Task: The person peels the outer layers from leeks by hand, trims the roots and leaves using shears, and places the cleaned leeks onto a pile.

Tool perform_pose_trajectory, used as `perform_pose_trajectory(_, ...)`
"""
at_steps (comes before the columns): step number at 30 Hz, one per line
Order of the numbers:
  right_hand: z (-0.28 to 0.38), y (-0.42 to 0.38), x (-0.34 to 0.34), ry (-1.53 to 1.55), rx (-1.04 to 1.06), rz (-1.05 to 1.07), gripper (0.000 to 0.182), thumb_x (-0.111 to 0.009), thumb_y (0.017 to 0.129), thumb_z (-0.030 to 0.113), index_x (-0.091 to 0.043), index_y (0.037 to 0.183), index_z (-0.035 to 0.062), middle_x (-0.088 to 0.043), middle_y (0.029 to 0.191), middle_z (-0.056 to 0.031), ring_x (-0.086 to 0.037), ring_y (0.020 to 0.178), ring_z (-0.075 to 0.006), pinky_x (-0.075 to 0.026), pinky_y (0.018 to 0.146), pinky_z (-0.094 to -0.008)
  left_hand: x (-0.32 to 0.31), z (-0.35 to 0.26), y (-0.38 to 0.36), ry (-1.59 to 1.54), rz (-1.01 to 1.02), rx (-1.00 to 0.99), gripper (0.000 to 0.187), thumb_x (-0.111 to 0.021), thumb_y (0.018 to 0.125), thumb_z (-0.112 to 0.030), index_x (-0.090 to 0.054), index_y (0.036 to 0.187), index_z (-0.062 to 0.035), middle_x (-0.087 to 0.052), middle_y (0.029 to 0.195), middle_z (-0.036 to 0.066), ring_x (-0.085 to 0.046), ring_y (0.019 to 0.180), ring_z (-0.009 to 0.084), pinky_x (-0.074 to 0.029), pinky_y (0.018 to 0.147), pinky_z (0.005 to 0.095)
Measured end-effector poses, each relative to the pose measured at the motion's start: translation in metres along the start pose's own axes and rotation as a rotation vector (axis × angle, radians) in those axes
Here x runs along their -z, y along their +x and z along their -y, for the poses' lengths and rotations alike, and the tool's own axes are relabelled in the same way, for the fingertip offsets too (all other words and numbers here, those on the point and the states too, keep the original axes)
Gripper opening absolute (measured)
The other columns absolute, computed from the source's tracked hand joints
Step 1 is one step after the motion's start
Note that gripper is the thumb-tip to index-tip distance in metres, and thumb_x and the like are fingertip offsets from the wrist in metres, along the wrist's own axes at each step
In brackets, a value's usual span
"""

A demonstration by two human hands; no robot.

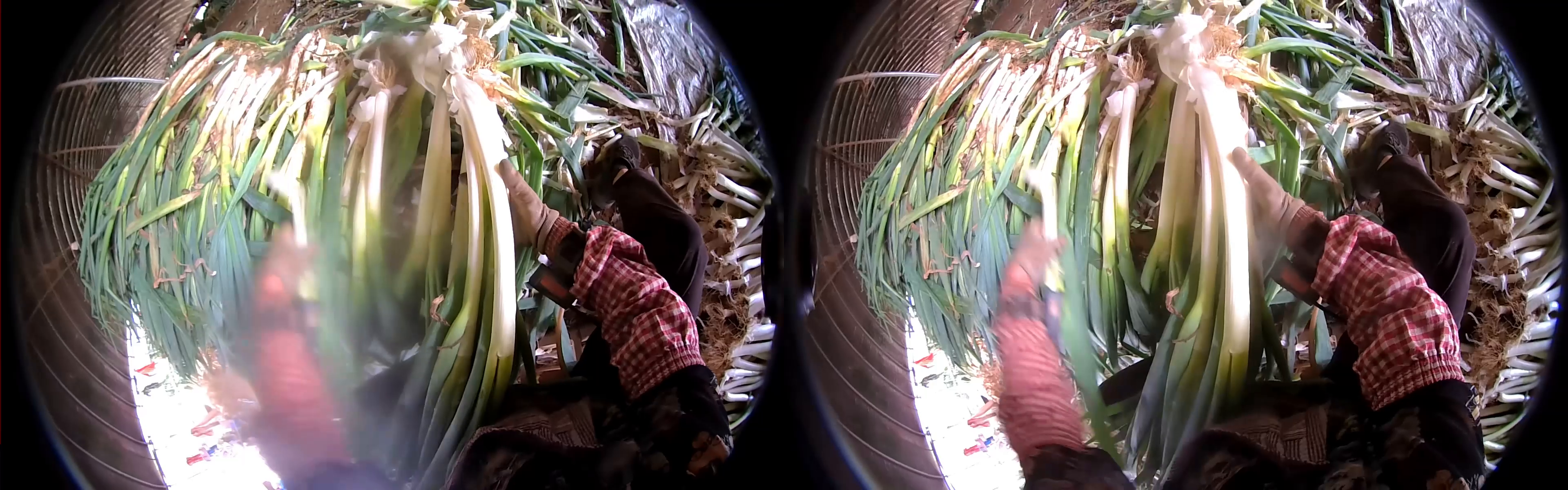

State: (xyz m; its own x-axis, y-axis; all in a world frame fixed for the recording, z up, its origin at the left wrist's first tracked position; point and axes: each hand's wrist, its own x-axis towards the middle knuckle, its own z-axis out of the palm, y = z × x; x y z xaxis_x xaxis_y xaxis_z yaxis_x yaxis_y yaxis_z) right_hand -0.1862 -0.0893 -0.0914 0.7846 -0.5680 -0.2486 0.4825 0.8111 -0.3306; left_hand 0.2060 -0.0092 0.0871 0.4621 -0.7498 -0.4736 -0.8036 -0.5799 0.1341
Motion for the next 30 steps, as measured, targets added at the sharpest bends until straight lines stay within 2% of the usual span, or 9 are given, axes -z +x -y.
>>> perform_pose_trajectory(2,-0.001,-0.005,-0.007,-0.012,0.03,-0.01,0.089,-0.062,0.088,0.073,-0.05,0.145,0.0064,-0.064,0.132,-0.0125,-0.064,0.113,-0.0255,-0.053,0.099,-0.044,0.076,-0.033,0.075,0.394,-0.357,-0.435,0.05,-0.072,0.09,-0.032,-0.058,0.126,-0.0013,-0.069,0.109,0.023,-0.068,0.101,0.0383,-0.054,0.09,0.0445)
perform_pose_trajectory(6,-0.001,0.001,0.002,-0.042,0.066,0.029,0.088,-0.063,0.087,0.072,-0.052,0.144,0.005,-0.064,0.132,-0.0121,-0.064,0.114,-0.0252,-0.053,0.1,-0.044,0.186,-0.242,0.042,0.416,-1.358,-0.398,0.065,-0.072,0.087,-0.051,-0.054,0.133,-0.0082,-0.067,0.111,0.031,-0.069,0.103,0.0423,-0.055,0.087,0.0512)
perform_pose_trajectory(8,-0.001,0.001,-0.002,-0.017,0.073,-0.057,0.09,-0.065,0.086,0.072,-0.052,0.143,0.004,-0.066,0.129,-0.012,-0.065,0.112,-0.0257,-0.054,0.099,-0.0439,0.159,-0.274,0.024,0.293,-1.408,-0.663,0.103,-0.09,0.071,-0.034,-0.032,0.151,-0.0011,-0.052,0.135,0.029,-0.056,0.121,0.0437,-0.05,0.103,0.0449)
perform_pose_trajectory(10,-0.002,0.003,-0.002,0.01,0.058,0.01,0.09,-0.065,0.085,0.073,-0.053,0.142,0.0037,-0.066,0.128,-0.0121,-0.065,0.112,-0.0258,-0.053,0.099,-0.0443,0.136,-0.25,0.083,0.433,-1.188,-0.68,0.06,-0.07,0.088,-0.056,-0.063,0.121,-0.0072,-0.07,0.108,0.026,-0.07,0.102,0.0398,-0.054,0.089,0.0501)
perform_pose_trajectory(13,-0.005,0.005,0.005,0.052,0.058,0.075,0.087,-0.065,0.086,0.071,-0.053,0.141,0.0042,-0.066,0.128,-0.0119,-0.065,0.113,-0.026,-0.053,0.1,-0.0446,0.007,-0.198,0.066,0.351,-0.565,-0.384,0.03,-0.055,0.099,-0.038,-0.069,0.112,-0.015,-0.071,0.102,0.024,-0.066,0.099,0.0465,-0.053,0.087,0.0531)
perform_pose_trajectory(17,-0.008,0.009,0.013,0.025,0.073,0.04,0.082,-0.065,0.088,0.068,-0.054,0.141,0.0064,-0.065,0.13,-0.0114,-0.064,0.115,-0.0258,-0.052,0.101,-0.0446,-0.089,-0.116,0.071,0.176,-0.376,0.017,0.039,-0.057,0.093,-0.041,-0.068,0.106,-0.0054,-0.069,0.112,0.026,-0.064,0.108,0.0456,-0.051,0.093,0.0527)
perform_pose_trajectory(21,-0.011,0.011,0.022,0.032,0.041,0.024,0.082,-0.065,0.088,0.068,-0.054,0.14,0.0064,-0.065,0.13,-0.0111,-0.064,0.115,-0.0255,-0.052,0.101,-0.0443,-0.083,-0.124,0.045,-0.004,-0.215,-0.023,0.08,-0.066,0.084,-0.069,-0.064,0.124,-0.0004,-0.069,0.119,0.024,-0.065,0.115,0.0406,-0.049,0.099,0.0457)
perform_pose_trajectory(25,-0.009,0.01,0.02,0.03,0.04,0.014,0.081,-0.066,0.087,0.068,-0.055,0.14,0.0076,-0.065,0.13,-0.0108,-0.064,0.116,-0.0252,-0.053,0.1,-0.0444,-0.096,-0.137,0.036,-0.107,0.011,-0.183,0.071,-0.083,0.081,-0.041,-0.063,0.129,0.0063,-0.071,0.119,0.019,-0.068,0.107,0.0287,-0.051,0.096,0.0387)
perform_pose_trajectory(30,-0.011,0.01,0.024,0.028,0.044,0.043,0.083,-0.067,0.085,0.07,-0.055,0.141,0.0092,-0.065,0.131,-0.0108,-0.063,0.117,-0.0267,-0.052,0.1,-0.0464,-0.16,-0.089,0.058,-0.652,-0.081,-0.232,0.06,-0.072,0.09,-0.046,-0.062,0.131,-0.0028,-0.073,0.111,0.013,-0.069,0.097,0.0258,-0.053,0.089,0.0359)
